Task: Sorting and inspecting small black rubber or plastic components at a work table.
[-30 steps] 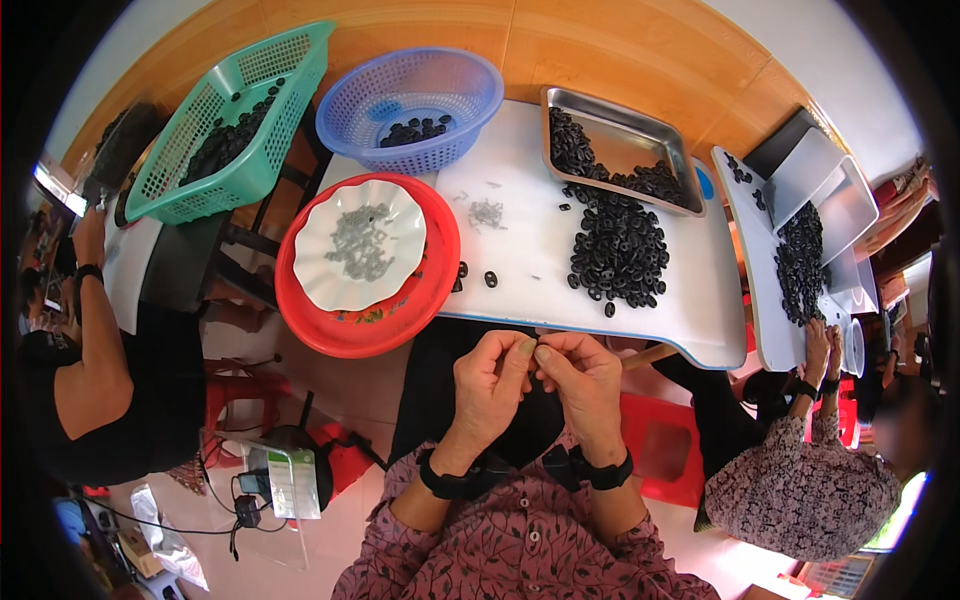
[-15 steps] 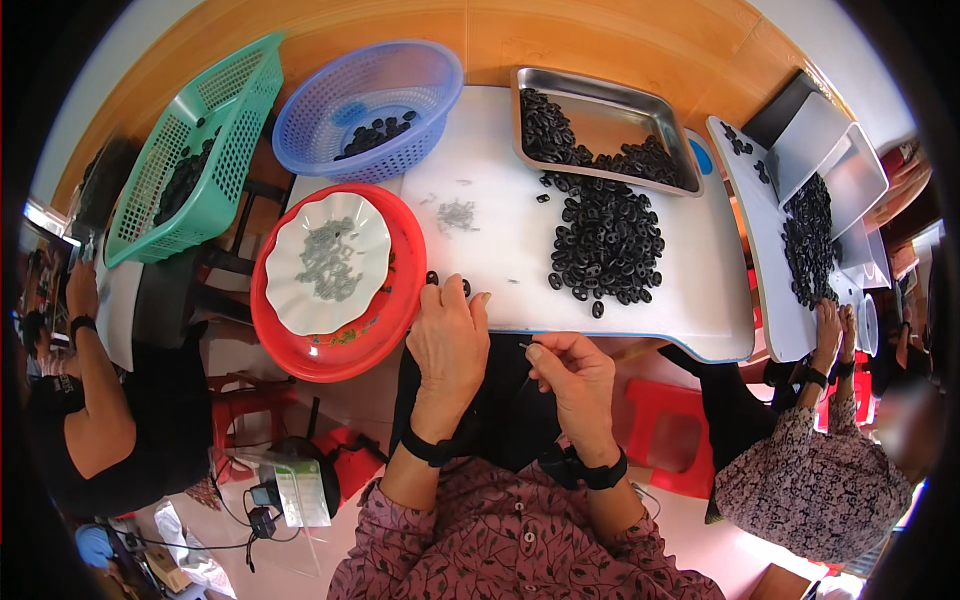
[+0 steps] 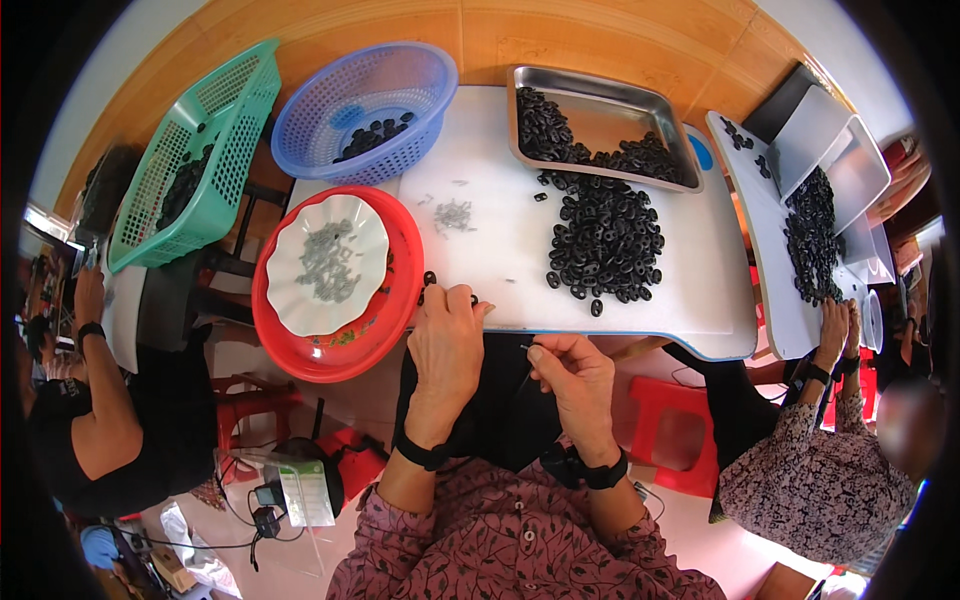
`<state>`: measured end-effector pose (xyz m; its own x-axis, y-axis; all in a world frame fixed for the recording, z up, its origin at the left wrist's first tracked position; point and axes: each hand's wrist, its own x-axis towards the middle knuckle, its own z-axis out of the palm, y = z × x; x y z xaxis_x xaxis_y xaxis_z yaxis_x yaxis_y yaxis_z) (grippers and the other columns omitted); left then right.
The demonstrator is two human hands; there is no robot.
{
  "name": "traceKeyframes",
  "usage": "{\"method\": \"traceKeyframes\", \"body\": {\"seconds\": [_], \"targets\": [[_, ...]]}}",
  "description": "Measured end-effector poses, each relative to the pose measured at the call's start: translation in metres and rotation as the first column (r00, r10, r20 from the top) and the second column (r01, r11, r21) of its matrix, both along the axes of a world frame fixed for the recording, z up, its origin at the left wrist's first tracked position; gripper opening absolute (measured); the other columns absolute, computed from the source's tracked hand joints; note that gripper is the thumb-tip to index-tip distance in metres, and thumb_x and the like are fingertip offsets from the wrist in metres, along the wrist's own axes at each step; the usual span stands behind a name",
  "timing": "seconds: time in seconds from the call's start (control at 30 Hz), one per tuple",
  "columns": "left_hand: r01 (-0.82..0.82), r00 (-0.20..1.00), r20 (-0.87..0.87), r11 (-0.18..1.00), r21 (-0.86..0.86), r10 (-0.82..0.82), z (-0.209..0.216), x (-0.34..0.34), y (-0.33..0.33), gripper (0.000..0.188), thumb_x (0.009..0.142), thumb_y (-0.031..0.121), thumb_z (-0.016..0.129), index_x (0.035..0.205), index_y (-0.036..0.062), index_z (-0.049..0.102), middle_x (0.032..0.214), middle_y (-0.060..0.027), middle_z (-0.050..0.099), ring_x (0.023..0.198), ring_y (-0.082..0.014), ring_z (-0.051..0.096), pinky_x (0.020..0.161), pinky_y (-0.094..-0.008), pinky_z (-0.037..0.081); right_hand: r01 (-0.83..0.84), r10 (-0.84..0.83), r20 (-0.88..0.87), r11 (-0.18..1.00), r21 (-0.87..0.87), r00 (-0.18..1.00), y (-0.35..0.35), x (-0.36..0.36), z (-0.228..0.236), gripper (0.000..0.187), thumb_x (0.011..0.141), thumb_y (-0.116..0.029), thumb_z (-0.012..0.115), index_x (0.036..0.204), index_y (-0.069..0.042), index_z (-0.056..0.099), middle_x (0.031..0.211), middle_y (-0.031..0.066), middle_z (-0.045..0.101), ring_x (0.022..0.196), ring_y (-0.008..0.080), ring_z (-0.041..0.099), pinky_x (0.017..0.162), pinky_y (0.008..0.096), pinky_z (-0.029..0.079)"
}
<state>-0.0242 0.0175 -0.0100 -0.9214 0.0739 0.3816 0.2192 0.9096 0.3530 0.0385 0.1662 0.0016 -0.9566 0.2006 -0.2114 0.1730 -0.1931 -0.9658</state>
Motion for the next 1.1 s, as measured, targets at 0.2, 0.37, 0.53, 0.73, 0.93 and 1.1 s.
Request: {"method": "traceKeyframes", "body": {"seconds": [0.2,0.37,0.53,0.73,0.93,1.1], "targets": [[0.107,0.993,-0.07,0.975,0.196,-0.095,-0.007,0.003,-0.008,0.025,0.084,0.017,0.069,0.099,0.0043,0.054,0.087,-0.013,0.053,0.069,-0.0303,0.059,0.053,-0.0384,0.049,0.004,-0.005,0.007,0.999,0.033,1.0,-0.004,0.001,0.0,0.011,0.085,-0.008,0.069,0.095,-0.003,0.066,0.077,-0.001,0.064,0.065,0.004,0.058,0.053,0.0166,0.043],[-0.122,0.903,0.252,0.356,0.926,-0.347,0.008,0.016,-0.008,0.022,0.091,0.013,0.062,0.109,0.0002,0.057,0.091,-0.0102,0.064,0.07,-0.0174,0.064,0.055,-0.0287,0.054,0.018,-0.018,-0.017,1.0,-0.004,1.0,-0.004,0.001,0.004,0.012,0.085,-0.008,0.069,0.095,-0.002,0.066,0.079,0.0,0.065,0.065,0.0046,0.059,0.053,0.0168,0.043],[-0.263,0.803,0.105,-0.191,0.946,-0.587,0.014,0.027,-0.01,0.023,0.097,0.011,0.053,0.115,-0.0022,0.057,0.094,-0.0121,0.065,0.074,-0.0141,0.065,0.061,-0.0268,0.058,0.022,-0.025,-0.05,0.998,-0.061,0.998,-0.007,-0.001,0.013,0.014,0.085,-0.007,0.069,0.097,0.0,0.066,0.08,0.0008,0.066,0.065,0.005,0.059,0.053,0.017,0.043],[-0.295,0.773,0.086,-0.236,0.926,-0.629,0.011,0.031,-0.01,0.029,0.091,-0.002,0.058,0.12,-0.0039,0.056,0.101,-0.013,0.065,0.086,-0.0174,0.067,0.076,-0.0299,0.059,0.024,-0.029,-0.067,0.997,-0.078,0.997,-0.011,-0.001,0.022,0.015,0.086,-0.007,0.068,0.099,0.0,0.066,0.081,0.0012,0.066,0.067,0.0048,0.059,0.055,0.0167,0.043],[-0.215,0.786,0.072,-0.163,0.963,-0.614,0.01,0.034,-0.011,0.037,0.085,-0.008,0.063,0.121,-0.0053,0.055,0.105,-0.0134,0.065,0.09,-0.0193,0.066,0.08,-0.0309,0.058,0.017,-0.021,-0.067,0.998,-0.06,0.998,-0.012,-0.001,0.02,0.014,0.087,-0.007,0.067,0.1,0.0,0.066,0.08,0.0012,0.065,0.068,0.0046,0.059,0.056,0.0164,0.043],[-0.221,0.77,0.043,-0.204,0.954,-0.637,0.002,0.034,-0.012,0.037,0.085,-0.005,0.063,0.122,-0.0052,0.055,0.104,-0.0138,0.065,0.087,-0.0186,0.066,0.077,-0.03,0.058,0.019,-0.022,-0.077,0.999,-0.033,0.997,-0.015,0.001,0.029,0.014,0.087,-0.006,0.067,0.1,-0.001,0.065,0.082,0.0018,0.067,0.069,0.0041,0.059,0.057,0.0161,0.044]]}}
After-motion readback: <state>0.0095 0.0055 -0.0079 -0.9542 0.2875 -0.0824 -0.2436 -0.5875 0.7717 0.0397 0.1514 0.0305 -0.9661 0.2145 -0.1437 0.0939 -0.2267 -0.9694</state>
